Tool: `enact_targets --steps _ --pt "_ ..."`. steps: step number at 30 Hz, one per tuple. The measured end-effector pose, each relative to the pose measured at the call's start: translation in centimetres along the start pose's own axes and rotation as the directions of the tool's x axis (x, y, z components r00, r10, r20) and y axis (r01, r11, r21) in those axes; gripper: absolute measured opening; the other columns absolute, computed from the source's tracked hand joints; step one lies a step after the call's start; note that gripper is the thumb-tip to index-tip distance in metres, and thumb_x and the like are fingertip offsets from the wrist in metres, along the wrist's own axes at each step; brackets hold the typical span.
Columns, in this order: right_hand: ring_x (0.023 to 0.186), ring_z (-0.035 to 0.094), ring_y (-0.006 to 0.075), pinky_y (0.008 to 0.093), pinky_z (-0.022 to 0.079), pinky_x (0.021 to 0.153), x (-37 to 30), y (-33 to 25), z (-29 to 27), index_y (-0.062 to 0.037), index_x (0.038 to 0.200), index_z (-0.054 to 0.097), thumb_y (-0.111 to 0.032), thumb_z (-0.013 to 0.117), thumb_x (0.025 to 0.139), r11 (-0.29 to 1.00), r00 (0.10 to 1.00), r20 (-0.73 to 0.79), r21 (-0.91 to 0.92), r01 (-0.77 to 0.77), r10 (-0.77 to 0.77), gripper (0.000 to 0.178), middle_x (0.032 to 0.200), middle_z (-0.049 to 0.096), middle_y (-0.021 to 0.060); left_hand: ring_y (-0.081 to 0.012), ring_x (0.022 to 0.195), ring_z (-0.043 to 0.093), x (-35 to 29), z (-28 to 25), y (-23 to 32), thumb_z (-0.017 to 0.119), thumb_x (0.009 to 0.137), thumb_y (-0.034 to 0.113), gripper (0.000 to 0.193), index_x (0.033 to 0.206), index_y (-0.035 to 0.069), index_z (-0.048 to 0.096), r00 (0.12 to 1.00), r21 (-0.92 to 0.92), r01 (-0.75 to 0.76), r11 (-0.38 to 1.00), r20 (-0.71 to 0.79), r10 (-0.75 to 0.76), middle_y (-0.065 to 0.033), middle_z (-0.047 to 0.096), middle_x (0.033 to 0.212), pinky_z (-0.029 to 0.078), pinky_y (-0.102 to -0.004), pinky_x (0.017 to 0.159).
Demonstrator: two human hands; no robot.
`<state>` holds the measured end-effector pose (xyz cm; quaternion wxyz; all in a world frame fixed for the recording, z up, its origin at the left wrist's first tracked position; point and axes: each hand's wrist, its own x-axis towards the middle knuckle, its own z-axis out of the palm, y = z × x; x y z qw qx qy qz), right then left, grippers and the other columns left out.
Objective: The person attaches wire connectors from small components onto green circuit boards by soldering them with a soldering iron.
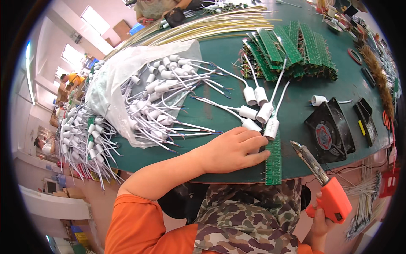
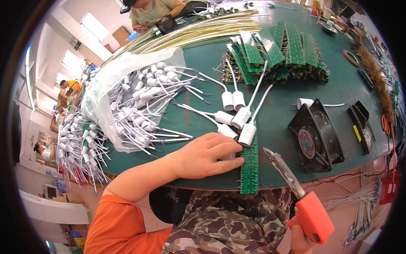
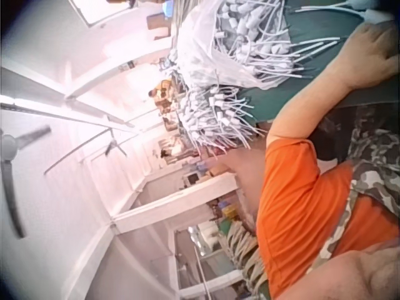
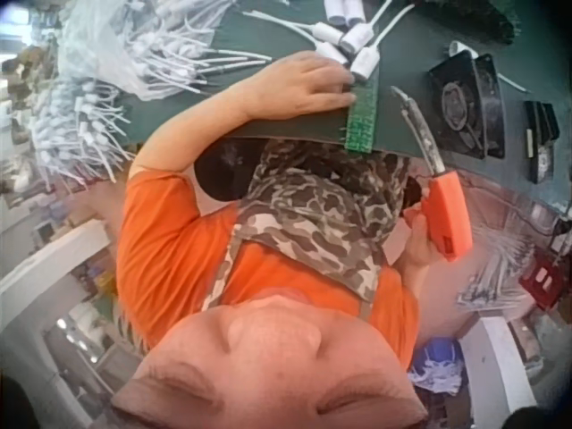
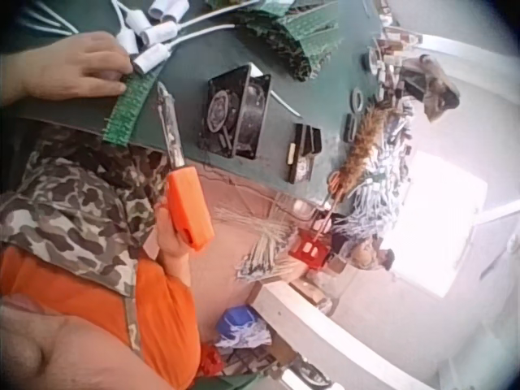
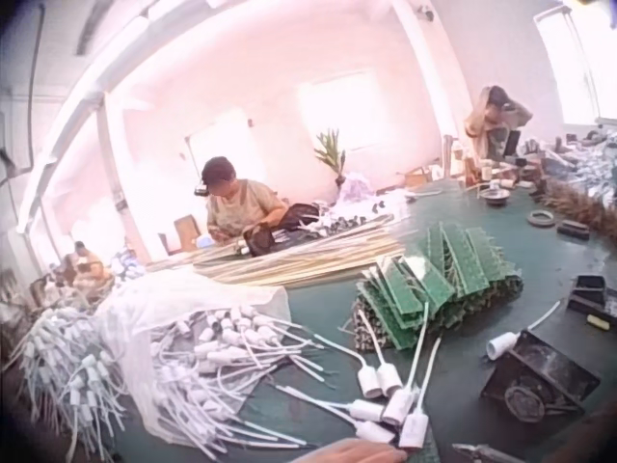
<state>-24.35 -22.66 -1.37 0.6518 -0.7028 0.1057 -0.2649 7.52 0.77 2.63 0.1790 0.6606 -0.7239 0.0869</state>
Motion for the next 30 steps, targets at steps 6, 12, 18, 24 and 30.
enact_targets --steps 6,12,18,24,30 --pt "0.085 0.062 0.0162 0.0307 0.053 0.076 0.9 -0.3 0.9 0.0053 0.131 0.055 -0.018 0.067 0.096 0.999 0.998 -0.062 -0.032 -0.006 0.004 0.044 0.122 0.065 0.0167 -0.0306 0.105 0.064 -1.5 -1.8 2.6 0.071 0.077 0.003 0.038 0.115 0.009 0.070 0.947 0.168 0.247 0.954 -0.248 -0.202 -0.0111 0.064 0.119 0.052 -0.0428 0.089" --pt "0.080 0.061 0.0154 0.0288 0.051 0.072 3.8 -2.8 4.5 0.0059 0.135 0.051 -0.027 0.066 0.097 0.977 0.960 -0.205 0.053 0.204 -0.190 0.053 0.120 0.064 0.0186 -0.0311 0.102 0.064 2.2 3.6 11.8 0.071 0.092 0.011 0.023 0.114 0.003 0.066 0.977 -0.889 0.140 0.436 0.052 -0.208 -0.0129 0.065 0.111 0.054 -0.0406 0.087" --pt "0.077 0.058 0.0138 0.0269 0.048 0.066 7.1 -4.8 7.2 0.0074 0.133 0.049 -0.028 0.062 0.098 0.923 0.892 -0.267 0.024 0.385 -0.365 0.051 0.120 0.064 0.0195 -0.0184 0.113 0.059 5.7 12.6 17.5 0.072 0.086 0.009 0.053 0.135 0.000 0.054 0.913 -0.889 0.388 -0.242 0.406 -0.028 -0.0104 0.062 0.119 0.049 -0.0344 0.097" --pt "0.076 0.056 0.0130 0.0257 0.048 0.067 6.4 -5.0 7.4 0.0092 0.135 0.048 -0.025 0.059 0.098 0.910 0.851 -0.356 0.003 0.415 -0.387 0.052 0.120 0.064 0.0195 -0.0179 0.122 0.054 9.6 14.3 18.5 0.070 0.077 0.001 0.067 0.141 0.002 0.050 0.959 -0.872 0.282 -0.400 0.249 0.133 -0.0089 0.061 0.124 0.045 -0.0323 0.104" --pt "0.077 0.057 0.0147 0.0273 0.048 0.069 4.7 -4.2 8.8 0.0089 0.133 0.051 -0.023 0.058 0.096 0.928 0.897 -0.277 0.040 0.369 -0.345 0.049 0.121 0.064 0.0194 -0.0199 0.122 0.057 9.3 16.7 18.7 0.064 0.055 -0.013 0.082 0.135 0.002 0.053 0.947 -0.813 0.322 -0.485 0.270 0.177 -0.0101 0.062 0.122 0.049 -0.0339 0.101"
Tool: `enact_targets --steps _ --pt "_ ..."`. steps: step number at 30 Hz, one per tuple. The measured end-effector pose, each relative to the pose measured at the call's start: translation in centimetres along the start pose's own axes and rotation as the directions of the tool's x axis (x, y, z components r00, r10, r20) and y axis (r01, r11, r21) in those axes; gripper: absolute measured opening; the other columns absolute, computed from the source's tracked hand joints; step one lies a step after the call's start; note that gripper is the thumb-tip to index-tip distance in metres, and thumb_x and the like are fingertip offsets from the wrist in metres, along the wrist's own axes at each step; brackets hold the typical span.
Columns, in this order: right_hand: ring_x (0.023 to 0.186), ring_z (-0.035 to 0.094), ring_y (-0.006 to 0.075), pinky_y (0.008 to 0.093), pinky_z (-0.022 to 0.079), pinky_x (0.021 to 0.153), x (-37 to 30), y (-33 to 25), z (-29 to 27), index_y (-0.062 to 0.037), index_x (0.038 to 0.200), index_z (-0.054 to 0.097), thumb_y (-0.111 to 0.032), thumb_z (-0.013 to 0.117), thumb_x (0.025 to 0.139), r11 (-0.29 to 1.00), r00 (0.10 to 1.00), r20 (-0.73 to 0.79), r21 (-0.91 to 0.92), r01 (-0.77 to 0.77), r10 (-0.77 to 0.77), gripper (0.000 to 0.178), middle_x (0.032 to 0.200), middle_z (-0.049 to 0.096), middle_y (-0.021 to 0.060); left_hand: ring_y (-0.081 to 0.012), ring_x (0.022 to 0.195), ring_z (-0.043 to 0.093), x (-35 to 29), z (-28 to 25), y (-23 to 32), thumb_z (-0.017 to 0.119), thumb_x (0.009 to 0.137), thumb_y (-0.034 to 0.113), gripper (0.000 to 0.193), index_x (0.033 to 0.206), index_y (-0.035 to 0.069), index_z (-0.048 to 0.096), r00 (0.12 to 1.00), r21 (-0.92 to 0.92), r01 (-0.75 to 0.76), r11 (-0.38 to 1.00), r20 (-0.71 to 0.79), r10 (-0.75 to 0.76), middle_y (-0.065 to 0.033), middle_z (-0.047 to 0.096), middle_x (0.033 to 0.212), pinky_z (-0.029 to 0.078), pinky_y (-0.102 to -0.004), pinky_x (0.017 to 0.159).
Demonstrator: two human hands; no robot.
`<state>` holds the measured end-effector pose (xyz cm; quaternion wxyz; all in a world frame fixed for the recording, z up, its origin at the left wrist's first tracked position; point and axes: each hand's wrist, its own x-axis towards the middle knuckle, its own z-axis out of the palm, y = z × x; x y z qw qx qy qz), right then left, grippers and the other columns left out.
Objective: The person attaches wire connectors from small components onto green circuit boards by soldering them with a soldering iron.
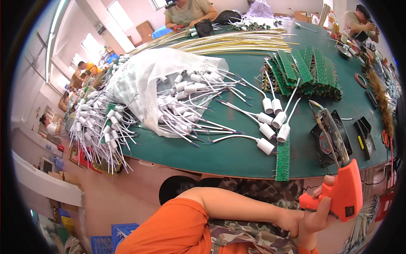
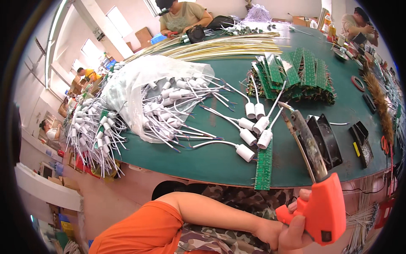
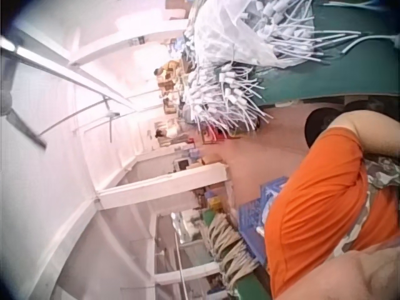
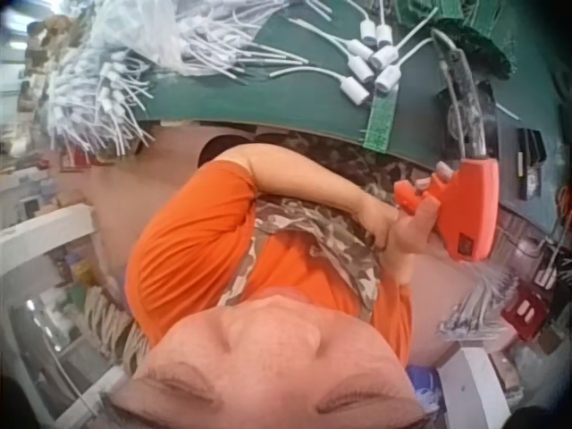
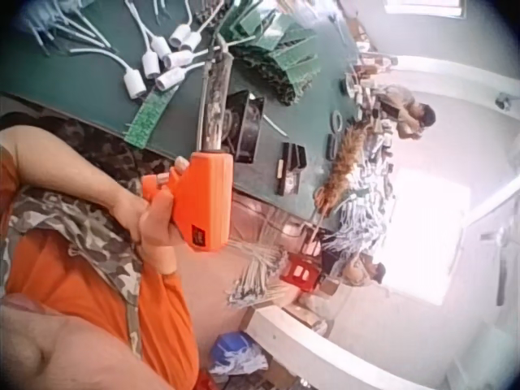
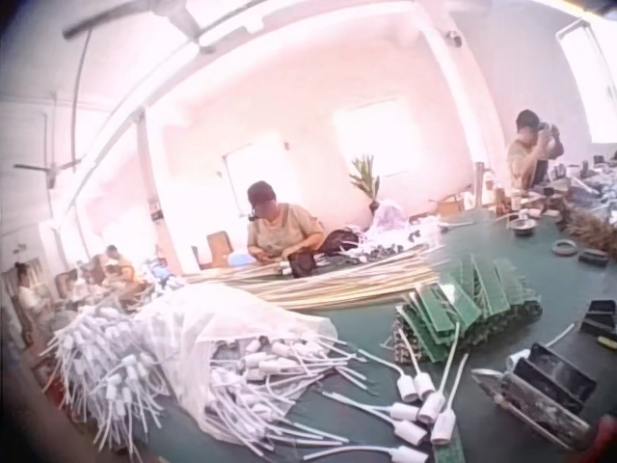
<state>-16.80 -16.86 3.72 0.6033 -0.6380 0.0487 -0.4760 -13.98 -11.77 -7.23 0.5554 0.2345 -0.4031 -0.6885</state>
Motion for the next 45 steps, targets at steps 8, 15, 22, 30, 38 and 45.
enact_targets --steps 8,15,22,30,38,45 --pt "0.081 0.058 0.0156 0.0295 0.049 0.073 -0.4 2.8 -3.0 0.0099 0.132 0.051 -0.022 0.058 0.097 0.996 0.999 -0.031 -0.082 0.033 -0.036 0.048 0.123 0.063 0.0196 -0.0182 0.095 0.059 -7.0 2.1 6.1 0.078 0.073 0.004 0.038 0.105 0.003 0.059 0.938 0.215 0.341 0.915 -0.144 -0.315 -0.0075 0.061 0.101 0.051 -0.0360 0.079" --pt "0.087 0.058 0.0154 0.0289 0.049 0.072 -2.8 4.0 -10.3 0.0086 0.133 0.050 -0.016 0.059 0.097 0.982 0.990 -0.137 -0.177 -0.068 0.044 0.045 0.129 0.061 0.0189 -0.0157 0.093 0.065 -26.6 -1.9 28.2 0.077 0.090 0.024 0.029 0.110 0.004 0.067 0.470 0.549 0.684 0.480 -0.835 0.284 -0.0061 0.069 0.099 0.054 -0.0331 0.082" --pt "0.088 0.059 0.0146 0.0279 0.052 0.072 -3.7 4.0 -8.9 0.0062 0.135 0.050 -0.014 0.060 0.099 0.985 0.985 0.024 -0.042 -0.170 0.171 0.043 0.131 0.060 0.0188 -0.0379 0.112 0.064 -37.9 -13.0 29.6 0.080 0.081 0.021 0.045 0.121 0.006 0.067 0.294 0.083 0.945 -0.316 -0.636 0.714 -0.0178 0.068 0.116 0.051 -0.0483 0.097" --pt "0.090 0.060 0.0147 0.0292 0.053 0.073 -4.0 2.1 -7.8 0.0044 0.136 0.051 -0.017 0.063 0.098 0.981 0.987 0.012 -0.116 -0.158 0.160 0.044 0.130 0.062 0.0184 -0.0181 0.094 0.068 -39.0 -10.8 33.8 0.081 0.087 0.018 0.038 0.120 0.003 0.068 0.133 0.252 0.967 0.025 -0.590 0.796 -0.0082 0.072 0.101 0.054 -0.0327 0.086" --pt "0.088 0.063 0.0160 0.0346 0.054 0.083 -3.5 1.5 -7.8 0.0064 0.130 0.059 -0.018 0.067 0.096 0.970 0.974 0.026 -0.103 -0.220 0.224 0.043 0.123 0.068 0.0184 -0.0187 0.099 0.067 -32.8 2.5 36.2 0.064 0.096 -0.007 0.021 0.116 -0.002 0.060 0.092 0.793 0.610 0.000 -0.071 0.993 -0.0116 0.067 0.112 0.054 -0.0305 0.093" --pt "0.088 0.062 0.0150 0.0315 0.054 0.077 -4.0 1.0 -7.8 0.0056 0.130 0.057 -0.020 0.067 0.097 0.970 0.963 0.137 -0.110 -0.219 0.233 0.043 0.125 0.066 0.0177 -0.0255 0.078 0.062 -19.3 -1.3 20.2 0.077 0.077 -0.003 0.035 0.109 0.008 0.068 0.698 0.851 0.482 -0.208 -0.229 0.679 -0.0099 0.059 0.097 0.053 -0.0349 0.065"
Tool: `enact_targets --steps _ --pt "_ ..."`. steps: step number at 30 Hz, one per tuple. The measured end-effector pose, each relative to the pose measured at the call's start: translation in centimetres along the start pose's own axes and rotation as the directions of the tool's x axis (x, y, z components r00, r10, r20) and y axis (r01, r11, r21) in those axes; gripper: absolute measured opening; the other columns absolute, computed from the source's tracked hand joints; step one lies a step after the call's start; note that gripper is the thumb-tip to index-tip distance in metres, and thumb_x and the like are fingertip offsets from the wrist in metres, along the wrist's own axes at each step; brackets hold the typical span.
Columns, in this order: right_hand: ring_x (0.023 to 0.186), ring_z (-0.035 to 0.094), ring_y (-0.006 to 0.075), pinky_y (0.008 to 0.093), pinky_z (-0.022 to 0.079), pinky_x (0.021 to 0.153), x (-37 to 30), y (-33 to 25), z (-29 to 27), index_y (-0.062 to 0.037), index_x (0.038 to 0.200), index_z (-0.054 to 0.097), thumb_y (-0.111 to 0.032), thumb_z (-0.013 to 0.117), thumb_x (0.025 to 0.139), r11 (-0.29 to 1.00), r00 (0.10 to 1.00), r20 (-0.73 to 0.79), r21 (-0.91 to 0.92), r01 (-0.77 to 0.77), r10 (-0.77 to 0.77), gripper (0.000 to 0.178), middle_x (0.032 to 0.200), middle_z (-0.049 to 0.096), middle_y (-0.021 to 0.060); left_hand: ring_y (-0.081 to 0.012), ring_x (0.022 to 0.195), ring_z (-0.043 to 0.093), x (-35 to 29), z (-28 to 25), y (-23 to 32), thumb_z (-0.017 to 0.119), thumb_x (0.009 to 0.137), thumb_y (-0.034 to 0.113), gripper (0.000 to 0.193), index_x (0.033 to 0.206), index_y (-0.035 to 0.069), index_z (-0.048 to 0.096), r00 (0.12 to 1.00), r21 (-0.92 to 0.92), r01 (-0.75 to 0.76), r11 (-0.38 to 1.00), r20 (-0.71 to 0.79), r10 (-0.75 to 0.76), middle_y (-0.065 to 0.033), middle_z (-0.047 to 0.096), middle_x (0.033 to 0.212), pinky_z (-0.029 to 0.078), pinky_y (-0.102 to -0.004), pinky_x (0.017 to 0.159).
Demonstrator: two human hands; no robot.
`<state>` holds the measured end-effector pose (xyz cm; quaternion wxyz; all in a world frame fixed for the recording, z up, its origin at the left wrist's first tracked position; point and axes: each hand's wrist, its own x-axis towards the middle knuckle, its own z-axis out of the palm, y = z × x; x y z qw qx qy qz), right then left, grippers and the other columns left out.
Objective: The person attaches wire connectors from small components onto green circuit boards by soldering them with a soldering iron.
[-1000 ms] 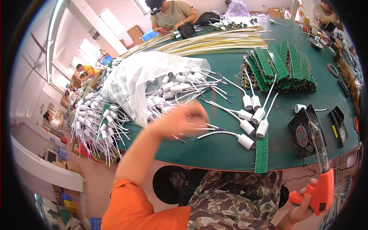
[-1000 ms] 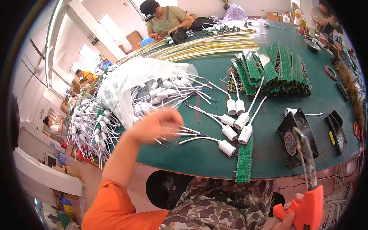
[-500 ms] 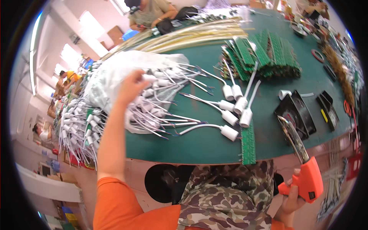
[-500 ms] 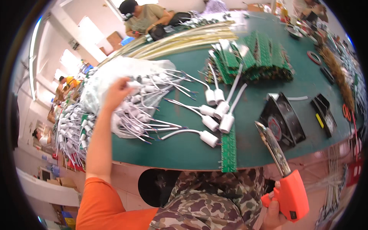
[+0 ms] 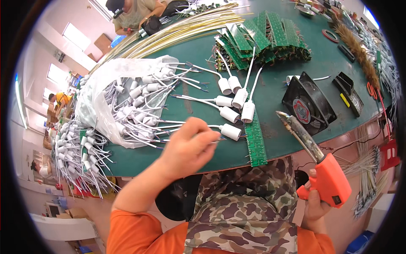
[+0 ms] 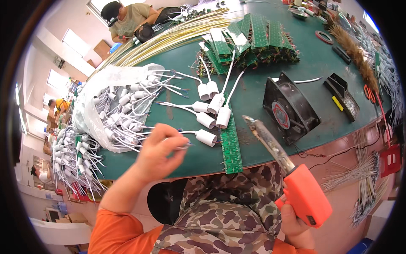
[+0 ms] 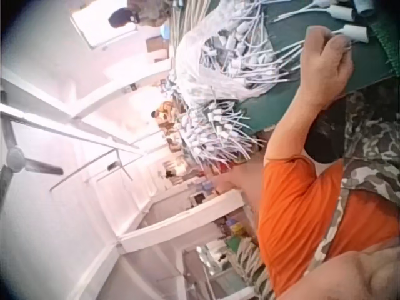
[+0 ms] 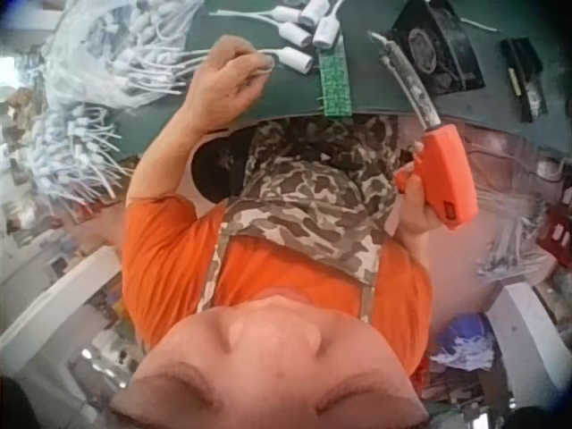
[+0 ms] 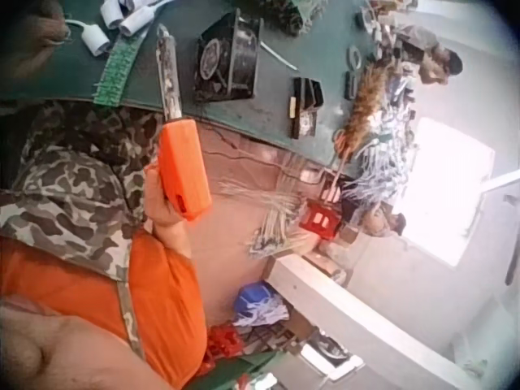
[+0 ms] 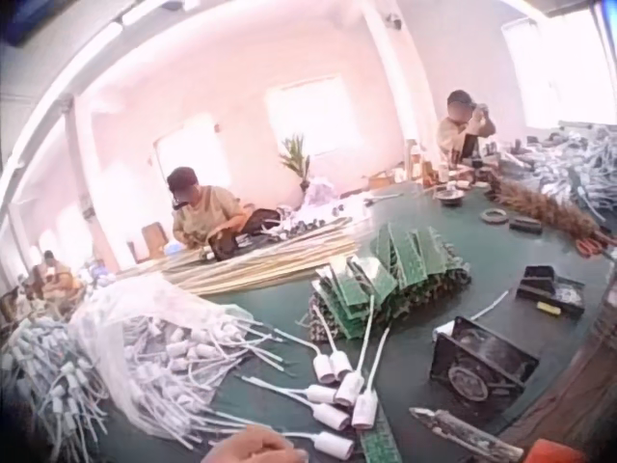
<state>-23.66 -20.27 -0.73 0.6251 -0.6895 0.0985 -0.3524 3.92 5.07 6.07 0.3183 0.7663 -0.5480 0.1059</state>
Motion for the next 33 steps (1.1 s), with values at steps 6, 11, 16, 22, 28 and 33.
enact_targets --steps 6,11,16,22,28,33 --pt "0.091 0.063 0.0157 0.0330 0.054 0.079 -0.2 0.0 -1.5 0.0062 0.132 0.057 -0.018 0.066 0.099 0.995 0.979 0.202 -0.101 0.017 0.004 0.042 0.124 0.067 0.0161 -0.0220 0.080 0.058 0.0 4.3 0.3 0.075 0.076 -0.010 0.037 0.109 0.006 0.068 0.997 -0.090 0.017 0.996 -0.076 -0.024 -0.0107 0.054 0.102 0.051 -0.0304 0.065" --pt "0.092 0.063 0.0156 0.0341 0.053 0.081 -0.8 0.9 -1.5 0.0060 0.130 0.060 -0.017 0.066 0.100 0.984 0.970 0.240 -0.178 0.016 0.027 0.039 0.117 0.068 0.0134 -0.0225 0.082 0.057 -0.1 5.5 0.2 0.076 0.075 -0.009 0.032 0.103 0.004 0.068 0.996 -0.099 0.047 0.994 -0.069 -0.054 -0.0103 0.055 0.100 0.049 -0.0311 0.065" --pt "0.072 0.065 0.0299 0.0383 0.051 0.063 -0.4 0.1 -0.5 -0.0047 0.091 0.072 -0.021 0.075 0.085 0.959 0.991 0.084 -0.271 -0.079 0.106 0.017 0.082 0.070 0.0076 -0.0267 0.083 0.058 -0.1 6.2 0.2 0.078 0.075 -0.008 0.027 0.097 0.003 0.067 0.995 -0.018 -0.019 1.000 -0.096 0.018 -0.0115 0.057 0.100 0.048 -0.0347 0.068" --pt "0.071 0.065 0.0310 0.0383 0.051 0.062 -0.5 0.6 -0.8 -0.0056 0.090 0.072 -0.019 0.075 0.081 0.936 0.976 0.125 -0.328 -0.131 0.180 0.016 0.078 0.068 0.0068 -0.0330 0.100 0.060 0.6 7.2 0.5 0.079 0.070 -0.005 0.028 0.093 0.006 0.066 0.990 0.056 -0.089 0.994 -0.102 0.094 -0.0105 0.057 0.106 0.048 -0.0425 0.083" --pt "0.067 0.064 0.0311 0.0399 0.053 0.064 -0.2 1.2 0.3 -0.0062 0.090 0.072 -0.013 0.076 0.074 0.943 0.983 0.149 -0.329 -0.053 0.107 0.017 0.077 0.066 0.0055 -0.0349 0.112 0.059 0.8 8.3 0.6 0.079 0.067 0.000 0.029 0.091 0.007 0.065 0.991 0.151 -0.086 0.985 -0.088 0.100 -0.0092 0.058 0.109 0.044 -0.0503 0.093" --pt "0.073 0.067 0.0310 0.0413 0.056 0.069 -0.1 1.5 -0.1 -0.0046 0.096 0.073 -0.013 0.078 0.074 0.928 0.976 0.210 -0.372 0.025 0.058 0.025 0.084 0.069 0.0069 -0.0342 0.112 0.059 0.6 8.2 0.6 0.079 0.066 0.000 0.030 0.091 0.007 0.065 0.993 0.162 -0.089 0.983 -0.055 0.100 -0.0085 0.059 0.108 0.045 -0.0514 0.095"
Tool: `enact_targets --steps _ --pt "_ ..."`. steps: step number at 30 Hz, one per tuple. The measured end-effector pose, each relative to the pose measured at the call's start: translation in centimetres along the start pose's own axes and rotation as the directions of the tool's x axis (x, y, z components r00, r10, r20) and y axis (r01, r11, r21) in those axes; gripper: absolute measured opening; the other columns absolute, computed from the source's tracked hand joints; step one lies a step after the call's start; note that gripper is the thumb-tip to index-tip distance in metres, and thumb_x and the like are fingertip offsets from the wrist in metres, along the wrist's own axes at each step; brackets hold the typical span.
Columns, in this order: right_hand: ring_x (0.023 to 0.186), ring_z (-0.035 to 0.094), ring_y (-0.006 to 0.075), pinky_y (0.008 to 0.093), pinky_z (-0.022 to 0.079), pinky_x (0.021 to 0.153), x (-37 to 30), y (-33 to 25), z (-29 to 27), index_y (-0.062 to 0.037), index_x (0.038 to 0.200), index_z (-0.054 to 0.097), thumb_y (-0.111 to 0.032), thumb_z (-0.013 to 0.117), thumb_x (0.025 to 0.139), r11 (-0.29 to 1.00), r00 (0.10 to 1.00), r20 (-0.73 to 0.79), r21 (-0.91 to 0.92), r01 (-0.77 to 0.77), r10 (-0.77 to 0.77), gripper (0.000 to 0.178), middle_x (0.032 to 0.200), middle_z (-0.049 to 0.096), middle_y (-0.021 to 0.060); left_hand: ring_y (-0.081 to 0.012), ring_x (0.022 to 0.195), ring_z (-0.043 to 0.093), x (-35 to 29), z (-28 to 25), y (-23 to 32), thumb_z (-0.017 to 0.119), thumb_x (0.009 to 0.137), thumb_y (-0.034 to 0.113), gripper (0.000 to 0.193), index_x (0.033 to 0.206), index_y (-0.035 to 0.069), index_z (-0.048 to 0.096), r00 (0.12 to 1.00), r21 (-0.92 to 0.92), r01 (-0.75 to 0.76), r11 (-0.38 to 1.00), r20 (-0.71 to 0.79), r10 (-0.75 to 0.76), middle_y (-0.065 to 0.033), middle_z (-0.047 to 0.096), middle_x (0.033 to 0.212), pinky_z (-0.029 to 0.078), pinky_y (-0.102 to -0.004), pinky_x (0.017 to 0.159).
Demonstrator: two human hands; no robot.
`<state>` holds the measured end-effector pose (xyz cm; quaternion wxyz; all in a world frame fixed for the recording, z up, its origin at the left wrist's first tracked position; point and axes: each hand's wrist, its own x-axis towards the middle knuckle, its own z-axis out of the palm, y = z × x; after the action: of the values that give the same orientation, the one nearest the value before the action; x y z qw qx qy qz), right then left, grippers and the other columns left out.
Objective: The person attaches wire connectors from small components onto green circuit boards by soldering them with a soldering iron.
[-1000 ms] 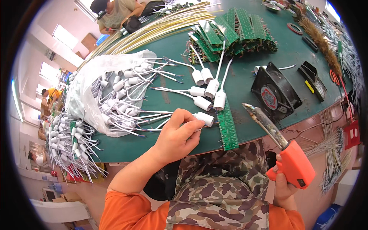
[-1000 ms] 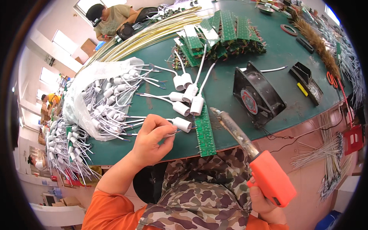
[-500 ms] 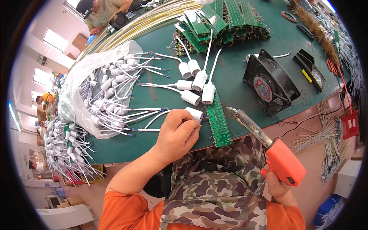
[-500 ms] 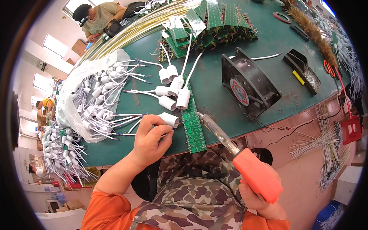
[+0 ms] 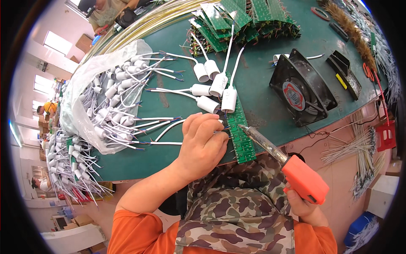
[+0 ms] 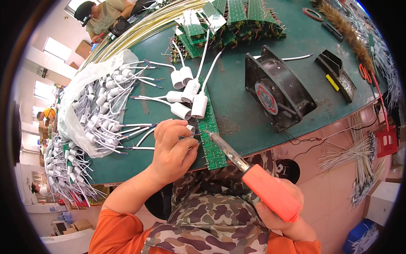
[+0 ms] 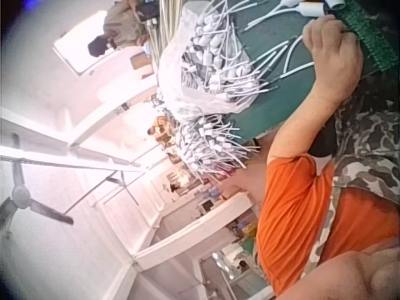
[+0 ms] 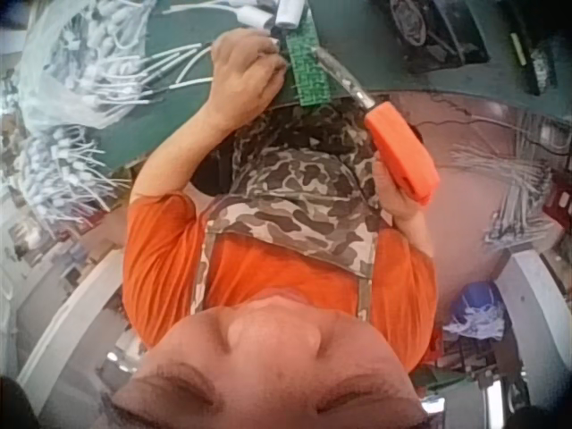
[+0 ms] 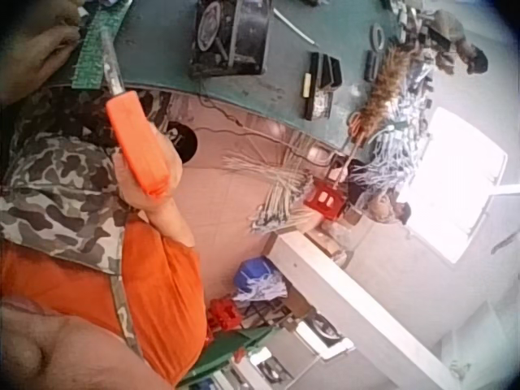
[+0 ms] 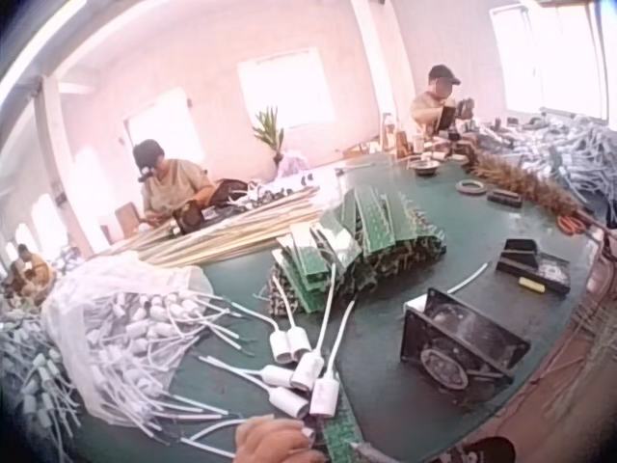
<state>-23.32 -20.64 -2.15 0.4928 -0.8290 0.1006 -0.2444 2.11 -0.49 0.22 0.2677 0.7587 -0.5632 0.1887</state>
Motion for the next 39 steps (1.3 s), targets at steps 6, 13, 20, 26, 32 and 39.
enact_targets --steps 6,13,20,26,32,39 --pt "0.084 0.071 0.0323 0.0422 0.058 0.074 -1.3 1.6 -0.8 -0.0023 0.117 0.068 -0.016 0.081 0.075 0.998 0.996 0.075 -0.040 0.053 -0.050 0.046 0.107 0.071 0.0115 -0.0334 0.111 0.059 0.1 0.1 -0.1 0.078 0.065 -0.002 0.030 0.091 0.006 0.065 1.000 -0.046 -0.004 0.999 -0.026 0.003 -0.0081 0.059 0.105 0.046 -0.0512 0.096" --pt "0.084 0.072 0.0327 0.0416 0.058 0.074 0.3 1.4 -0.6 0.0000 0.121 0.065 -0.016 0.084 0.074 0.988 0.980 0.131 -0.011 0.155 -0.152 0.052 0.109 0.071 0.0145 -0.0328 0.110 0.060 0.1 0.4 -0.1 0.077 0.064 -0.003 0.030 0.090 0.005 0.065 1.000 -0.034 -0.022 0.999 -0.018 0.022 -0.0080 0.059 0.105 0.047 -0.0512 0.096" --pt "0.081 0.072 0.0321 0.0399 0.058 0.073 0.8 1.1 -0.4 0.0037 0.125 0.059 -0.016 0.085 0.074 0.982 0.974 0.129 -0.019 0.189 -0.185 0.060 0.102 0.073 0.0156 -0.0326 0.111 0.060 0.0 0.3 0.0 0.077 0.064 -0.002 0.028 0.090 0.005 0.065 0.999 -0.003 -0.031 1.000 -0.011 0.031 -0.0081 0.059 0.105 0.047 -0.0512 0.097" --pt "0.079 0.072 0.0309 0.0389 0.058 0.071 1.1 0.8 -0.6 0.0044 0.127 0.057 -0.015 0.085 0.074 0.976 0.967 0.144 -0.040 0.216 -0.208 0.062 0.102 0.073 0.0165 -0.0328 0.111 0.060 0.1 0.5 0.0 0.076 0.064 -0.002 0.028 0.090 0.004 0.065 0.999 -0.014 -0.033 0.999 -0.010 0.033 -0.0087 0.058 0.105 0.048 -0.0512 0.097" --pt "0.073 0.070 0.0295 0.0382 0.056 0.066 1.8 0.1 -0.5 0.0050 0.127 0.058 -0.013 0.083 0.075 0.977 0.965 0.157 0.004 0.212 -0.210 0.060 0.101 0.072 0.0164 -0.0340 0.111 0.060 0.1 0.4 0.0 0.076 0.064 -0.002 0.028 0.089 0.004 0.065 0.999 -0.008 -0.032 0.999 -0.012 0.032 -0.0092 0.058 0.105 0.048 -0.0506 0.095" --pt "0.073 0.070 0.0311 0.0399 0.057 0.066 1.3 -0.4 -1.8 0.0024 0.127 0.060 -0.011 0.083 0.075 0.978 0.973 0.156 -0.097 0.187 -0.171 0.059 0.098 0.071 0.0144 -0.0349 0.110 0.060 0.0 0.3 -0.1 0.076 0.064 -0.002 0.030 0.091 0.003 0.065 0.999 -0.031 -0.032 0.999 -0.009 0.031 -0.0098 0.058 0.106 0.047 -0.0497 0.094"
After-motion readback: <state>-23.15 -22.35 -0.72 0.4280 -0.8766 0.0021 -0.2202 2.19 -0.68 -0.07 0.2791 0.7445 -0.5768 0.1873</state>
